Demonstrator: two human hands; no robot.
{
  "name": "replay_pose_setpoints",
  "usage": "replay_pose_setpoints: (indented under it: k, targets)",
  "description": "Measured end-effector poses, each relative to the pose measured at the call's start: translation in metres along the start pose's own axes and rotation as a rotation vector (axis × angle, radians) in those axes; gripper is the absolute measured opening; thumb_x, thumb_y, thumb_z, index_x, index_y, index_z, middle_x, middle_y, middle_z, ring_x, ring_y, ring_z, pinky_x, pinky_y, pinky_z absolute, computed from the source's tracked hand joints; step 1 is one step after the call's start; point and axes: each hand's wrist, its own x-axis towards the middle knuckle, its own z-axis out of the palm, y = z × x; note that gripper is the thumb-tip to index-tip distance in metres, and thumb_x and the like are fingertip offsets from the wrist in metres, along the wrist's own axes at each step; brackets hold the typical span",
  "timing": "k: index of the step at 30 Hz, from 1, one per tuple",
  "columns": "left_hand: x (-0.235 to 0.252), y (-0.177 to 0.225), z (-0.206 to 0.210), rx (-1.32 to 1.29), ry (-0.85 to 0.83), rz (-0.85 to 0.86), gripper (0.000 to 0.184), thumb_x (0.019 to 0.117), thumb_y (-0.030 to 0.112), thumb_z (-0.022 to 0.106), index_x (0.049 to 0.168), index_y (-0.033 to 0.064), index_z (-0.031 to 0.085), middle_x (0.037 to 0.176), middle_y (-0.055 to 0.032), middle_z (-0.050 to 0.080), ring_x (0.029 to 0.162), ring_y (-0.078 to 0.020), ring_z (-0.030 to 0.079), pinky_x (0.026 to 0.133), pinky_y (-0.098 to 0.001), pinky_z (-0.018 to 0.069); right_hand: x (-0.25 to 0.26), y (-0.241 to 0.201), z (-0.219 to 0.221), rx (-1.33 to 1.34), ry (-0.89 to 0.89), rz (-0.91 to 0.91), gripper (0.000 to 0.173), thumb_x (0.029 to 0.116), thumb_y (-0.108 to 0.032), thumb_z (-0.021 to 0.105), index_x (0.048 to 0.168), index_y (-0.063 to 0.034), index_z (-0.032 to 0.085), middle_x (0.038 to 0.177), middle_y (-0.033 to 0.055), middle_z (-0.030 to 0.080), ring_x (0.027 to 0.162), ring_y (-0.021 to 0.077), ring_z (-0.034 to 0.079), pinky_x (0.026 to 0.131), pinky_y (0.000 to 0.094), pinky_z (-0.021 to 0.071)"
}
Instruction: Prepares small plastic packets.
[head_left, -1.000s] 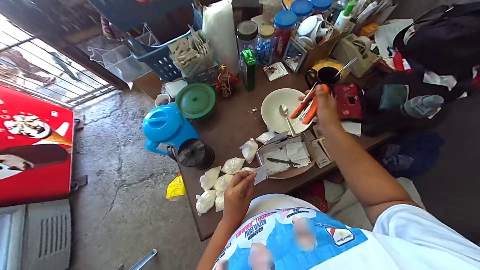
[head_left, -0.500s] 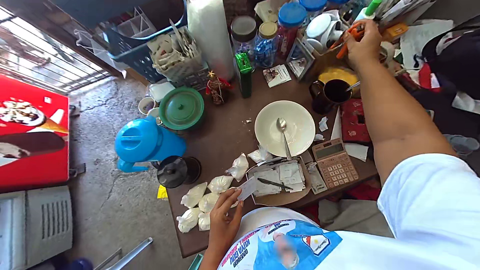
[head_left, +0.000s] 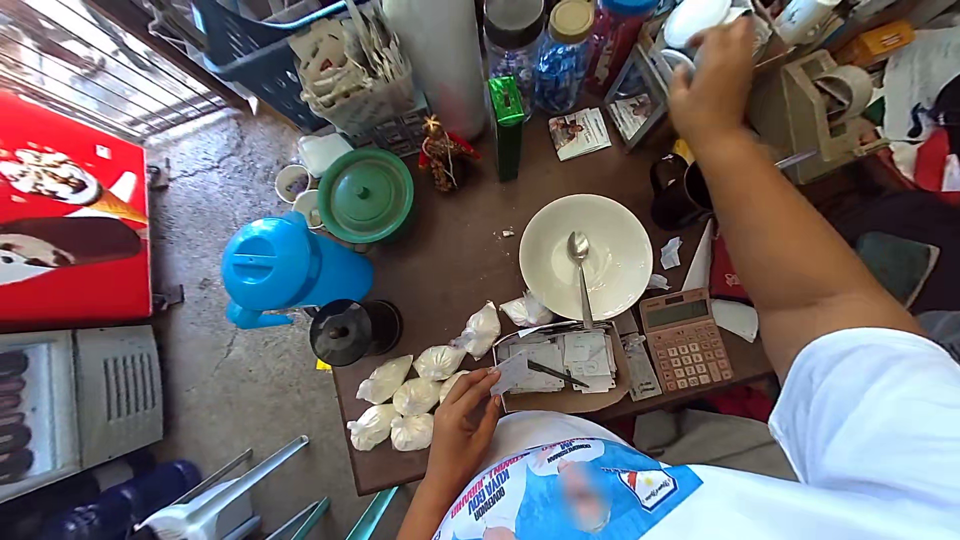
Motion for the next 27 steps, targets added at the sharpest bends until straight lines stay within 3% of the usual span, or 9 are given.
replay_pose_setpoints:
  k: [2,5,8,12,18,20,24,27]
  targets:
    - [0.001,0.0,0.002,-0.002,-0.01,-0.009,0.027,0.093,0.007,0.065,0.117,-0.0013,0.074,0.121,-0.0143,0.07,0.103,-0.0091,0.069,0.09,-0.0201,0.0569,0.002,-0.015,0.037,0.005,-0.211,-0.16,0.034,0.1005,-0.011,0.054,0.127,0.0092,0.062,0.134,0.0376,0.055,0.131,0.0551,0.049,0.108,0.068,0.0394]
    - [0.001,0.001,0.003,-0.004,-0.009,0.007,0.027,0.0935,0.007,0.065,0.117,-0.002,0.073,0.12,-0.0154,0.07,0.102,-0.0097,0.07,0.089,-0.0208,0.0574,0.018,-0.004,0.115,0.026,-0.459,-0.205,0.032,0.0939,-0.005,0.067,0.124,0.0061,0.067,0.131,0.037,0.057,0.127,0.0575,0.05,0.101,0.0752,0.0402]
    - [-0.001,0.003,0.001,-0.011,0.017,-0.015,0.026,0.0931,0.006,0.065,0.117,-0.0019,0.074,0.119,-0.015,0.071,0.099,-0.0087,0.07,0.087,-0.0203,0.0581,0.043,0.016,0.167,0.002,-0.521,-0.154,0.047,0.0859,0.006,0.071,0.131,0.0093,0.06,0.137,0.0384,0.053,0.128,0.058,0.051,0.101,0.0771,0.0392]
    - [-0.004,0.0,-0.001,-0.08,0.051,-0.083,0.025,0.0933,0.005,0.066,0.115,-0.0023,0.074,0.119,-0.0138,0.071,0.098,-0.0071,0.071,0.085,-0.0197,0.0589,0.075,0.026,0.194,-0.048,-0.619,-0.127,0.07,0.0783,0.011,0.075,0.144,0.0076,0.05,0.145,0.0351,0.049,0.133,0.0559,0.047,0.104,0.0771,0.0363]
    - [0.006,-0.002,0.002,-0.159,0.028,-0.155,0.025,0.0936,0.004,0.066,0.116,-0.0037,0.074,0.12,-0.0142,0.071,0.098,-0.0079,0.071,0.087,-0.0211,0.059,0.093,0.026,0.207,-0.181,-0.705,-0.137,0.084,0.0624,0.003,0.093,0.137,0.0084,0.055,0.141,0.0344,0.052,0.132,0.054,0.049,0.101,0.076,0.0398]
    - [0.009,-0.002,0.003,-0.157,0.009,-0.163,0.024,0.0935,0.003,0.066,0.115,-0.004,0.074,0.119,-0.0143,0.07,0.097,-0.0076,0.071,0.087,-0.0205,0.0585,0.089,0.021,0.203,-0.194,-0.691,-0.109,0.093,0.059,-0.001,0.096,0.141,0.005,0.053,0.146,0.0338,0.047,0.13,0.0556,0.05,0.098,0.0778,0.0402]
    - [0.012,-0.001,0.0,-0.166,0.0,-0.188,0.025,0.0941,0.003,0.065,0.116,-0.0035,0.074,0.12,-0.0142,0.07,0.099,-0.0075,0.07,0.088,-0.0209,0.0581,0.066,-0.007,0.16,-0.278,-0.77,0.029,0.103,0.0601,-0.018,0.101,0.147,-0.0003,0.048,0.154,0.0367,0.033,0.124,0.0618,0.05,0.094,0.0799,0.0408]
    - [0.013,-0.003,0.0,-0.179,0.002,-0.199,0.024,0.0938,0.003,0.065,0.116,-0.0038,0.074,0.12,-0.0137,0.07,0.099,-0.0068,0.07,0.089,-0.0211,0.0583,0.05,-0.009,0.144,-0.285,-0.73,0.055,0.097,0.0615,-0.016,0.1,0.143,0.0024,0.05,0.152,0.0373,0.034,0.116,0.062,0.055,0.086,0.0784,0.0456]
